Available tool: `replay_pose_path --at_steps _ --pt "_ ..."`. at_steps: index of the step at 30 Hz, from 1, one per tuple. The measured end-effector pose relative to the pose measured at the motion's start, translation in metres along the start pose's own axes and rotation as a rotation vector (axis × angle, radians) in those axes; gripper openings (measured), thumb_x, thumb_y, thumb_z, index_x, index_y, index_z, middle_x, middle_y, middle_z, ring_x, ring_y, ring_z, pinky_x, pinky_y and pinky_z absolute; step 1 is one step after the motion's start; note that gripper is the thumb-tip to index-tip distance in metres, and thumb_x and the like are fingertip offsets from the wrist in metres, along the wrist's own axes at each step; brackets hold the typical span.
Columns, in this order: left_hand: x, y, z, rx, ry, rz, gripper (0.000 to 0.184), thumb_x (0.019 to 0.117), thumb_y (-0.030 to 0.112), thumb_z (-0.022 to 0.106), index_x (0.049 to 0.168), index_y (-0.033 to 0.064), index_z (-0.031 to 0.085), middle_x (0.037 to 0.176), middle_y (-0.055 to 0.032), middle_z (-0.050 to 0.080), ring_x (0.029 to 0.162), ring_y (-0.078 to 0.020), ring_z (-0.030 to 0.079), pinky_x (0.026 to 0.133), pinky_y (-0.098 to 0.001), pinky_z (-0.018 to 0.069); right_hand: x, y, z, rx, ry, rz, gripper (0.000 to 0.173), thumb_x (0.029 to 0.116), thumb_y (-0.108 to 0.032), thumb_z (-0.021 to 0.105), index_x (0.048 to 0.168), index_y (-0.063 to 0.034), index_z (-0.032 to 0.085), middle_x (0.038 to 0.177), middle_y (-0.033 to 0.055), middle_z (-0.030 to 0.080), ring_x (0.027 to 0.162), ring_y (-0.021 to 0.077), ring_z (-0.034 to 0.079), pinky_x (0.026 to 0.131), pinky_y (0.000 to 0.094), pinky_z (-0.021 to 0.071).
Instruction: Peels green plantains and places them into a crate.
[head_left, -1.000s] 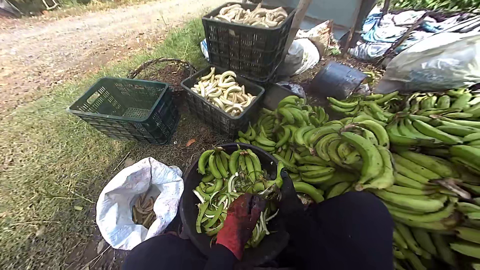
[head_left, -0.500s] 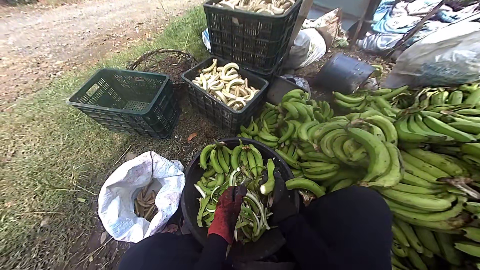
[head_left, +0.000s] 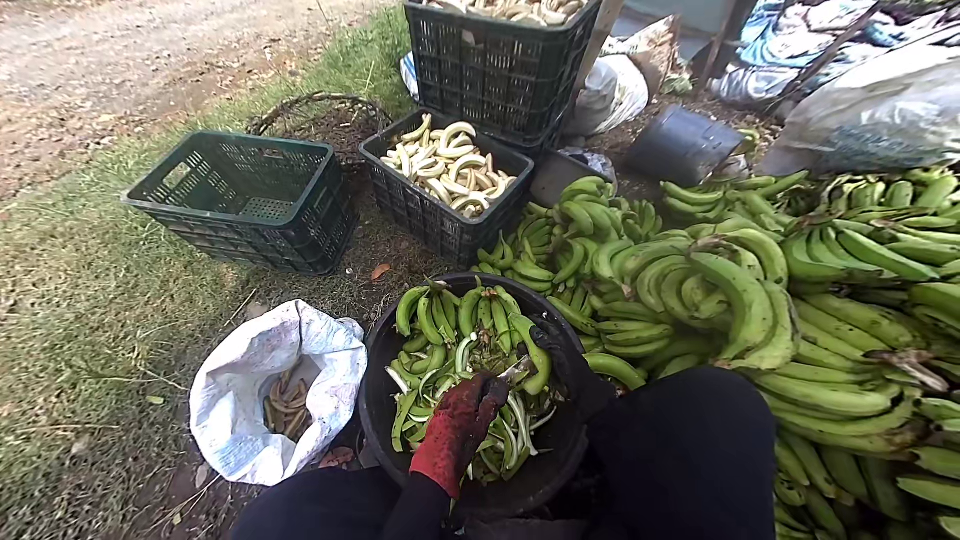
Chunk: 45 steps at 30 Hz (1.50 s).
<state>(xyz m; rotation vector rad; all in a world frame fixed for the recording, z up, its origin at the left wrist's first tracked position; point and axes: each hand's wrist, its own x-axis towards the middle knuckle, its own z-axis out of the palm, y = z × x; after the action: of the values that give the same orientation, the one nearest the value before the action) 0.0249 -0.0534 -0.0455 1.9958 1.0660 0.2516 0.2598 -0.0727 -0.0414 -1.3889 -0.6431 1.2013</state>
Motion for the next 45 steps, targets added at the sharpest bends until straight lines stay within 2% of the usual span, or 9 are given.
replay_pose_path --at_steps 13,18,20,24,27,32,36,39,45 --pt "-0.004 0.006 0.003 0.023 -0.042 0.054 0.049 0.1064 0.052 0.043 0.140 0.0227 0.062 0.126 -0.0031 0.070 0.121 -0.0164 0.064 0.109 -0.0431 0.0489 -0.004 0.021 0.021 0.176 -0.087 0.188 0.059 0.1122 -0.043 0.018 0.138 -0.0059 0.055 0.093 0.0106 0.068 0.071 0.0167 0.064 0.064 0.0316 0.0554" --pt "0.012 0.001 0.000 0.252 0.109 -0.151 0.051 0.0990 0.047 0.055 0.144 0.0226 0.059 0.125 -0.0152 0.068 0.115 -0.0339 0.066 0.101 -0.0550 0.0513 -0.035 0.020 0.050 -0.087 0.115 0.135 0.056 0.1131 -0.038 0.019 0.147 -0.0057 0.049 0.139 0.0129 0.059 0.122 0.0124 0.058 0.105 0.0317 0.0467" --pt "0.019 0.002 -0.005 0.307 0.204 -0.294 0.054 0.0972 0.048 0.059 0.144 0.0207 0.059 0.126 -0.0182 0.067 0.114 -0.0374 0.066 0.098 -0.0565 0.0516 -0.037 0.033 0.060 -0.169 0.174 0.157 0.057 0.1123 -0.043 0.022 0.143 -0.0094 0.056 0.130 0.0133 0.064 0.113 0.0169 0.063 0.098 0.0380 0.0514" --pt "0.026 -0.013 -0.016 0.180 0.365 -0.394 0.050 0.1011 0.042 0.057 0.144 0.0149 0.058 0.126 -0.0187 0.067 0.116 -0.0359 0.066 0.101 -0.0563 0.0508 -0.044 0.047 0.062 0.099 0.021 0.214 0.047 0.1116 -0.040 0.033 0.140 -0.0076 0.052 0.084 0.0083 0.063 0.063 0.0168 0.061 0.058 0.0327 0.0552" --pt "0.012 -0.010 -0.013 -0.012 0.270 -0.244 0.048 0.1055 0.046 0.048 0.142 0.0171 0.060 0.127 -0.0105 0.068 0.118 -0.0237 0.066 0.105 -0.0486 0.0515 -0.030 0.043 0.044 0.199 -0.010 0.262 0.042 0.1106 -0.036 0.040 0.137 -0.0058 0.051 0.082 0.0087 0.062 0.063 0.0177 0.062 0.057 0.0323 0.0559" --pt "-0.012 0.008 -0.002 -0.298 -0.146 -0.132 0.049 0.1046 0.059 0.044 0.132 0.0236 0.065 0.111 -0.0009 0.072 0.093 -0.0142 0.071 0.083 -0.0423 0.0620 0.000 0.025 0.027 0.440 0.036 0.303 0.046 0.1126 -0.039 0.025 0.114 -0.0041 0.056 0.078 0.0092 0.065 0.060 0.0152 0.063 0.051 0.0276 0.0546" --pt "-0.003 0.002 -0.004 0.089 0.071 -0.153 0.046 0.1024 0.047 0.053 0.139 0.0202 0.063 0.124 -0.0094 0.069 0.116 -0.0248 0.066 0.103 -0.0488 0.0517 -0.013 0.032 0.043 0.447 -0.074 0.334 0.052 0.1114 -0.045 0.025 0.111 -0.0070 0.060 0.075 0.0089 0.065 0.056 0.0158 0.061 0.047 0.0301 0.0529" --pt "0.016 -0.004 -0.019 0.324 0.302 -0.306 0.054 0.0948 0.050 0.062 0.140 0.0194 0.063 0.122 -0.0199 0.068 0.110 -0.0399 0.067 0.094 -0.0583 0.0527 -0.031 0.043 0.056 0.435 -0.185 0.523 0.056 0.1091 -0.054 0.025 0.110 -0.0084 0.057 0.075 0.0079 0.061 0.051 0.0146 0.057 0.042 0.0270 0.0485" --pt "0.003 0.003 -0.024 -0.016 0.242 -0.240 0.049 0.1056 0.052 0.045 0.138 0.0195 0.063 0.125 -0.0068 0.069 0.116 -0.0206 0.066 0.103 -0.0471 0.0529 -0.023 0.045 0.048 0.280 -0.107 0.304 0.040 0.1091 -0.039 0.044 0.137 -0.0110 0.051 0.090 0.0088 0.064 0.069 0.0182 0.065 0.054 0.0325 0.0566"
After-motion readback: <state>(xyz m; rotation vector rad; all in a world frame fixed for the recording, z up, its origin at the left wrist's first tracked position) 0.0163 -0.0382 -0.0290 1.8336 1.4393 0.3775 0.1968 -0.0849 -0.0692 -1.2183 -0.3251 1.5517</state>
